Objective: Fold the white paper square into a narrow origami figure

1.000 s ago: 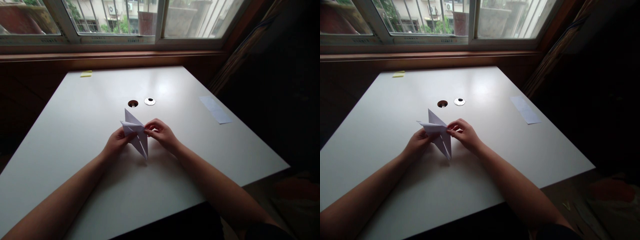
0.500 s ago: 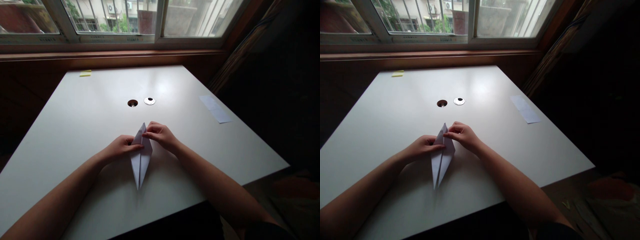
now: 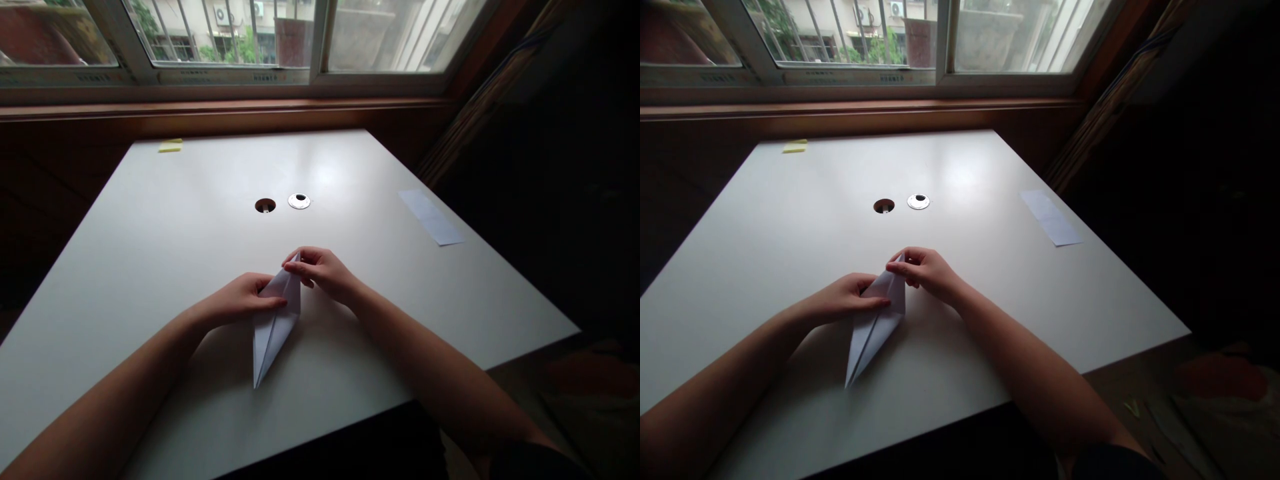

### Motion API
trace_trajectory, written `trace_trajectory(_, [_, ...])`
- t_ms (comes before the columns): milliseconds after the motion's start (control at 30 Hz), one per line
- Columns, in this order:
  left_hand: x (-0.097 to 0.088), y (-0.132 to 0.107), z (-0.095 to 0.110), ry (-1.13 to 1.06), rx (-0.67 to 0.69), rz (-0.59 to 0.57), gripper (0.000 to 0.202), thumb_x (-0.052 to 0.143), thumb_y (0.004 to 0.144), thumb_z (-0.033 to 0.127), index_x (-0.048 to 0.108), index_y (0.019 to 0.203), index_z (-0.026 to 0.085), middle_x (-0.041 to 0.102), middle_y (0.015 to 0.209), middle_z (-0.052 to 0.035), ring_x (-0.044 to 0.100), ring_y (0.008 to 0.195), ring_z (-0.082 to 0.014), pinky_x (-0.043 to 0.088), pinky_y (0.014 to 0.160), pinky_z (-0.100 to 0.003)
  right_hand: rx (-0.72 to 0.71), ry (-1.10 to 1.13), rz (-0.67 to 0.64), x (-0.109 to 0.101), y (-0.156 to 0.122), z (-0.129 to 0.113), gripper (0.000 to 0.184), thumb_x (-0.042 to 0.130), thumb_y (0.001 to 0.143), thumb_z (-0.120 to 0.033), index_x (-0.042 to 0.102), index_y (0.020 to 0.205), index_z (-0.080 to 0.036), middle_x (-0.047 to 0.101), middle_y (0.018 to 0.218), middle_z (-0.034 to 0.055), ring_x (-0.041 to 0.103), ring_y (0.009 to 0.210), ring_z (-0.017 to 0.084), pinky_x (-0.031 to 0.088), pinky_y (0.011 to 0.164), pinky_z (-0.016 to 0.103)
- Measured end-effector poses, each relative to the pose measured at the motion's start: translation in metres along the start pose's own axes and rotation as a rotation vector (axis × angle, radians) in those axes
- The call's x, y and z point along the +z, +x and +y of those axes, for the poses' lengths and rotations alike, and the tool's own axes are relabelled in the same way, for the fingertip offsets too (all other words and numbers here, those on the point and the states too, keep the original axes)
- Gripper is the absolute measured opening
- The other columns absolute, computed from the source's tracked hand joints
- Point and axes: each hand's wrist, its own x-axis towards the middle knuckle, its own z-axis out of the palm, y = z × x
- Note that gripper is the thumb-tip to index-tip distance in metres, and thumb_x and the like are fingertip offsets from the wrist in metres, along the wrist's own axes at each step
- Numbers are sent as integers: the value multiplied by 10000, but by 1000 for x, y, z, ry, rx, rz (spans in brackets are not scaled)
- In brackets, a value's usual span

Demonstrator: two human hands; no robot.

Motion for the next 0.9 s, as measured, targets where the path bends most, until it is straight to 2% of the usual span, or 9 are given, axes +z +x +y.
trace_trajectory(300, [-1,0,1,-5,26,2,332,637,823,460,647,967,161,609,803,-7,548,705,-158,380,595,-229,-54,142,134,-2,2,2,292,800,705,-425,679,753,-164,573,641,-24,476,520,76,353,490,236])
trace_trajectory(533, [2,2,-7,-49,83,122,397,688,794,459,631,1067,176,636,866,-29,592,767,-190,423,609,-245,-53,201,215,-8,2,2,320,818,695,-436,648,709,-165,570,601,-26,488,536,84,348,518,238])
trace_trajectory(600, [4,3,-7,-151,127,166,559,712,786,424,524,1271,221,653,956,-42,621,807,-196,460,644,-260,-63,226,237,-11,3,3,325,815,701,-442,644,700,-166,560,590,-27,481,543,84,351,527,236])
trace_trajectory(667, [7,4,-6,-259,171,201,809,733,780,385,299,1455,286,653,1023,-53,641,821,-192,487,675,-278,-72,249,266,-13,3,4,331,810,707,-452,642,700,-168,555,590,-28,469,542,81,350,528,233])
trace_trajectory(733, [8,5,-6,-309,196,227,944,749,774,360,158,1509,314,651,999,-48,643,795,-178,489,670,-273,-80,252,298,-15,5,6,338,805,711,-462,639,704,-168,553,591,-29,464,539,78,347,525,230])
trace_trajectory(900, [8,7,-7,-257,185,302,935,743,789,359,163,1519,295,629,853,1,616,722,-145,441,610,-225,-61,164,384,-21,7,13,375,799,701,-500,631,716,-165,551,566,-26,478,522,85,362,511,234])
